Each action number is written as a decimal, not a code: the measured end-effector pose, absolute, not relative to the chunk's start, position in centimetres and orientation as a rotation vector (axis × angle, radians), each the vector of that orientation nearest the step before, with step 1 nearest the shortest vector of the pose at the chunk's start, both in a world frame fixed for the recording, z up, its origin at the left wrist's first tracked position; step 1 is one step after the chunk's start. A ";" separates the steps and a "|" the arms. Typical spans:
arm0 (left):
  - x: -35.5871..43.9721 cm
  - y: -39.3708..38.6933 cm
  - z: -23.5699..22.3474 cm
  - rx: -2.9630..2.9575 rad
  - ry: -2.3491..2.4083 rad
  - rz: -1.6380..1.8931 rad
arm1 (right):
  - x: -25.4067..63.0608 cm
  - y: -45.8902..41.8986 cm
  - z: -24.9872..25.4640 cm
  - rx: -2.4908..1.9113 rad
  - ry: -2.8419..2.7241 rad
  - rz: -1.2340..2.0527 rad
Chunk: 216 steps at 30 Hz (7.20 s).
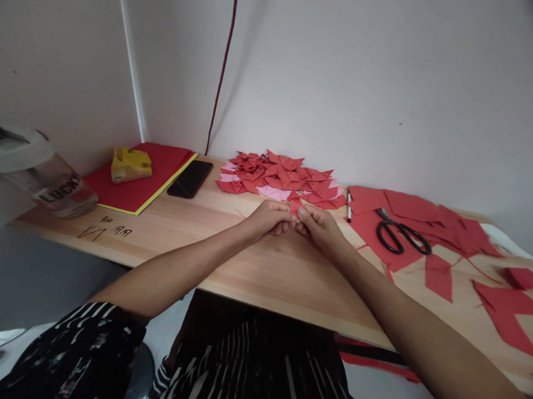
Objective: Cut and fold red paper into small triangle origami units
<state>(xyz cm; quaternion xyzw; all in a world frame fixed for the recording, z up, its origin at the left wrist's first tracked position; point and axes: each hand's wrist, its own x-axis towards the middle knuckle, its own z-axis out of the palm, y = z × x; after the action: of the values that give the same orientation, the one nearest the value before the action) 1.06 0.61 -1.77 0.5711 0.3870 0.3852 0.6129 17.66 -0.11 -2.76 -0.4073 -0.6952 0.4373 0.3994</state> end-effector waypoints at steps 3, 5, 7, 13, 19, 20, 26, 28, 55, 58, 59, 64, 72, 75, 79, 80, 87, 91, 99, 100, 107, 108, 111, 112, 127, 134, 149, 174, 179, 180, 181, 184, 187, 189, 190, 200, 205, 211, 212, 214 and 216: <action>1.0 0.7 -1.8 1.305 0.892 0.893 | 17.5 -0.2 -2.7 -1.051 -1.733 1.124; 1.0 0.8 -1.8 1.299 0.896 0.890 | 17.5 -0.2 -2.5 -1.055 -1.728 1.133; 1.0 0.8 -1.8 1.301 0.893 0.875 | 17.6 -0.3 -2.3 -1.051 -1.734 1.152; 1.0 0.7 -1.6 1.313 0.887 0.845 | 17.8 -0.4 -2.0 -1.036 -1.710 1.261; 1.1 0.8 -1.6 1.291 0.934 0.870 | 17.7 0.0 -2.4 -1.063 -1.636 1.299; 1.1 0.7 -1.6 1.290 0.938 0.872 | 17.7 0.0 -2.5 -1.068 -1.631 1.302; 1.0 0.6 -1.3 1.301 0.968 0.854 | 17.8 -0.1 -2.3 -1.063 -1.653 1.329; 0.9 0.6 -1.4 1.309 0.979 0.852 | 17.8 0.0 -2.3 -1.042 -1.671 1.342; 0.6 0.7 -1.8 1.564 1.052 0.940 | 18.3 0.8 -2.5 -0.973 -1.656 1.285; 0.6 0.7 -1.7 1.566 1.060 0.924 | 18.3 0.8 -2.4 -0.977 -1.665 1.295; 0.5 0.7 -1.7 1.562 1.065 0.920 | 18.3 0.8 -2.5 -0.977 -1.665 1.298; 0.5 0.8 -1.7 1.581 1.069 0.913 | 18.4 1.2 -2.9 -0.964 -1.658 1.300; 0.5 0.9 -2.3 1.637 1.094 0.926 | 18.2 1.0 -2.5 -0.957 -1.659 1.282; 0.4 0.9 -2.3 1.632 1.101 0.933 | 18.3 1.0 -2.5 -0.946 -1.670 1.285; 0.4 0.8 -2.2 1.659 1.108 0.948 | 18.2 0.9 -2.5 -0.951 -1.688 1.257; 0.5 0.8 -2.3 1.662 1.112 0.951 | 18.2 0.9 -2.4 -0.956 -1.692 1.248; 0.5 1.2 -2.7 1.638 1.113 0.976 | 18.0 1.0 -2.4 -0.982 -1.701 1.210; 0.5 1.1 -2.6 1.631 1.096 0.990 | 18.1 1.4 -2.8 -0.994 -1.720 1.221; 0.6 1.0 -2.1 1.678 1.066 0.948 | 18.3 0.9 -2.4 -1.005 -1.743 1.161; 0.6 1.0 -2.1 1.682 1.064 0.942 | 18.2 0.8 -2.2 -1.004 -1.744 1.161; 0.4 1.0 -2.1 1.666 1.042 0.968 | 17.9 0.5 -1.9 -1.012 -1.739 1.183; 0.4 1.0 -2.1 1.657 1.036 0.976 | 17.9 0.5 -1.9 -1.009 -1.742 1.186; 0.4 1.1 -2.2 1.625 1.017 0.997 | 18.0 0.6 -1.9 -1.002 -1.744 1.184; 0.4 1.2 -2.2 1.612 1.012 1.004 | 18.0 0.7 -1.9 -1.002 -1.741 1.180; 0.8 0.9 -1.6 1.295 0.949 1.116 | 17.9 1.3 -3.3 -0.944 -1.652 0.990; 0.5 1.1 -1.6 1.183 0.953 1.112 | 18.0 1.0 -3.1 -0.952 -1.645 0.811; 0.9 0.9 -1.7 1.269 0.975 1.131 | 17.8 0.5 -3.0 -1.029 -1.674 0.702; 1.0 0.9 -1.8 1.287 0.977 1.110 | 17.8 0.1 -2.6 -1.044 -1.689 0.668; 1.1 0.8 -1.6 1.286 0.972 1.106 | 17.8 0.4 -3.0 -1.053 -1.681 0.658; 1.1 0.8 -1.6 1.284 0.972 1.102 | 17.8 0.4 -3.0 -1.052 -1.683 0.657; 1.2 0.8 -1.6 1.282 0.973 1.100 | 17.8 0.4 -2.9 -1.051 -1.686 0.656; 1.2 0.8 -1.7 1.268 0.974 1.088 | 17.8 0.2 -2.7 -1.042 -1.703 0.654; 1.1 0.9 -1.9 1.248 0.968 1.070 | 17.8 -0.1 -2.3 -1.036 -1.728 0.648; 1.0 1.1 -1.9 1.233 0.959 1.059 | 17.9 -0.1 -2.2 -1.037 -1.743 0.627; 1.0 1.1 -1.9 1.226 0.955 1.055 | 17.9 -0.1 -2.1 -1.038 -1.752 0.612; 0.9 1.0 -1.7 1.229 0.948 1.052 | 18.0 0.4 -3.0 -1.034 -1.781 0.572; 1.1 0.9 -1.8 1.268 0.958 1.081 | 18.0 0.6 -3.5 -1.040 -1.765 0.583; 1.1 0.9 -1.8 1.274 0.950 1.066 | 17.9 0.2 -2.9 -1.049 -1.787 0.526; 1.1 1.0 -1.8 1.270 0.946 1.057 | 17.9 0.2 -2.9 -1.050 -1.792 0.511; 1.0 1.0 -1.8 1.261 0.940 1.034 | 18.0 0.2 -2.8 -1.052 -1.803 0.484; 0.9 1.1 -1.9 1.253 0.930 1.014 | 18.0 0.3 -2.9 -1.057 -1.812 0.462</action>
<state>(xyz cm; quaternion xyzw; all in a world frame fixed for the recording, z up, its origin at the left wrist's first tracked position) 0.89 1.12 -1.86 0.5398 0.4009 0.4369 0.5975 17.99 0.28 -2.93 -0.4326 -0.7415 0.1890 0.4768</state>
